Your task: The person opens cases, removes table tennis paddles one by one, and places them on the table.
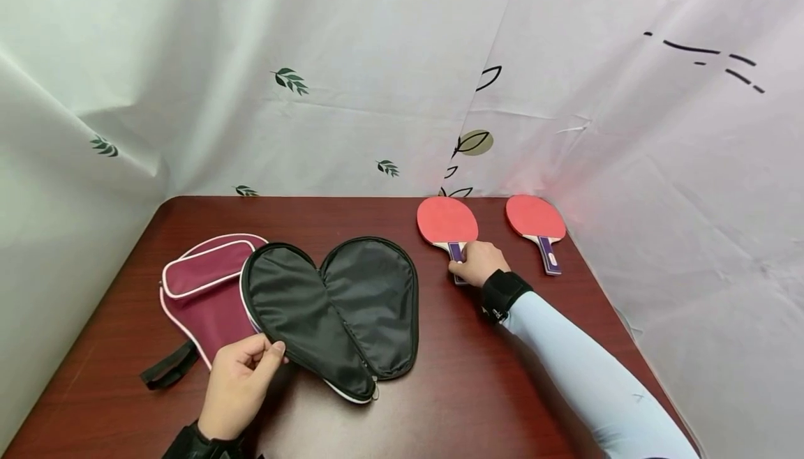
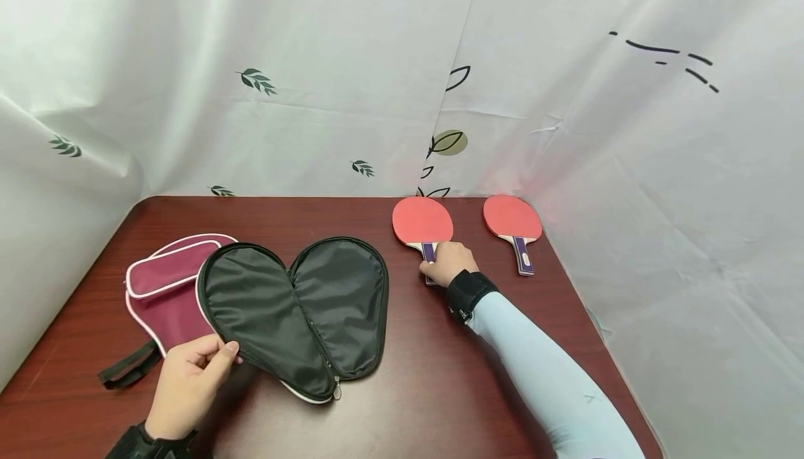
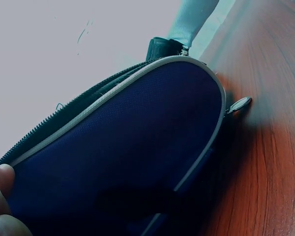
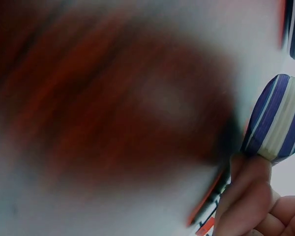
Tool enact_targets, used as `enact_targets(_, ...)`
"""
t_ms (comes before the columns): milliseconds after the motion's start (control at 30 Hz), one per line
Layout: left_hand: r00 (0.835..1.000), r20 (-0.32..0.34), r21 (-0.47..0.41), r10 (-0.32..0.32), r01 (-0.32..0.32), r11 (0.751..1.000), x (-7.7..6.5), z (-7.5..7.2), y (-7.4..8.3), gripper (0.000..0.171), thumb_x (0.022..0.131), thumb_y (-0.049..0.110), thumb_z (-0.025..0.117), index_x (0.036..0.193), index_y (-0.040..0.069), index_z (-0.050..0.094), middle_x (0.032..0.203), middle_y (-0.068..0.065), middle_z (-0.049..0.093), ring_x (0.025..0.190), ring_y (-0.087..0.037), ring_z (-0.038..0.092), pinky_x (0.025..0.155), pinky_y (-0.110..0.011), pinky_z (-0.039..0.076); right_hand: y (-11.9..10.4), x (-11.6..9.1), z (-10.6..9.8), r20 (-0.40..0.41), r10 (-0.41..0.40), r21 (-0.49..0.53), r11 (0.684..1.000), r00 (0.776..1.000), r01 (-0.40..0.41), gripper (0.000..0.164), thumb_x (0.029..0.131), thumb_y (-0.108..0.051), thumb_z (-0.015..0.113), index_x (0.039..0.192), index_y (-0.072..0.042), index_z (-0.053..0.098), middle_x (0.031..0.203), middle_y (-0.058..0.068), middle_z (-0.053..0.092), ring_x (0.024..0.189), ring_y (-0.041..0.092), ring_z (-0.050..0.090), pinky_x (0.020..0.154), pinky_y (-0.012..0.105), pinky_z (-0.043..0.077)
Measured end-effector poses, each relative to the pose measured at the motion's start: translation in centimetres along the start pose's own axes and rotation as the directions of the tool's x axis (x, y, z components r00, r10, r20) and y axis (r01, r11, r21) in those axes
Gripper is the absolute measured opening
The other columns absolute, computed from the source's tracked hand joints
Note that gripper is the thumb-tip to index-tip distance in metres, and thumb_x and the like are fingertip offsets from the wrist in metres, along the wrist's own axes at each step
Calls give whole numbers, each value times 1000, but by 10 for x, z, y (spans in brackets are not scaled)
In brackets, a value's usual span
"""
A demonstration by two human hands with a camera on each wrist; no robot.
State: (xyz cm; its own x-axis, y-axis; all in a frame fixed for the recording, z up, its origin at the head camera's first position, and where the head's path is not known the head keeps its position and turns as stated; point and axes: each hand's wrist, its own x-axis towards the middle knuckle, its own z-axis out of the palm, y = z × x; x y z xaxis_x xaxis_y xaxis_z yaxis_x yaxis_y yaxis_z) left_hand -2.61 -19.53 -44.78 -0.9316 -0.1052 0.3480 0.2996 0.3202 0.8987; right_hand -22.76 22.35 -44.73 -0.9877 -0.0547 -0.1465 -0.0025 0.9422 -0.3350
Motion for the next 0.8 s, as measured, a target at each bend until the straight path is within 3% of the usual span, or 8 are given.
enact_targets(433, 1000, 9, 3, -6, 6, 1000, 1, 0, 0, 44, 96, -11, 70, 68, 23, 66, 50, 13, 44, 49, 6, 31, 42, -18, 26, 11, 3, -8, -5, -18, -10, 1000, 1000, 18, 43, 97, -33, 73, 63, -11, 57, 57, -1, 42, 62, 24, 53, 57, 35, 40)
enact_targets(800, 1000, 13, -3, 2, -2, 1000, 1, 1, 1, 43, 96, -11, 70, 69, 22, 67, 50, 13, 43, 50, 5, 32, 43, -18, 27, 15, 5, -12, 24, 14, -10, 1000, 1000, -14, 44, 96, -35, 74, 63, -11, 59, 57, 0, 46, 61, 24, 54, 56, 35, 40)
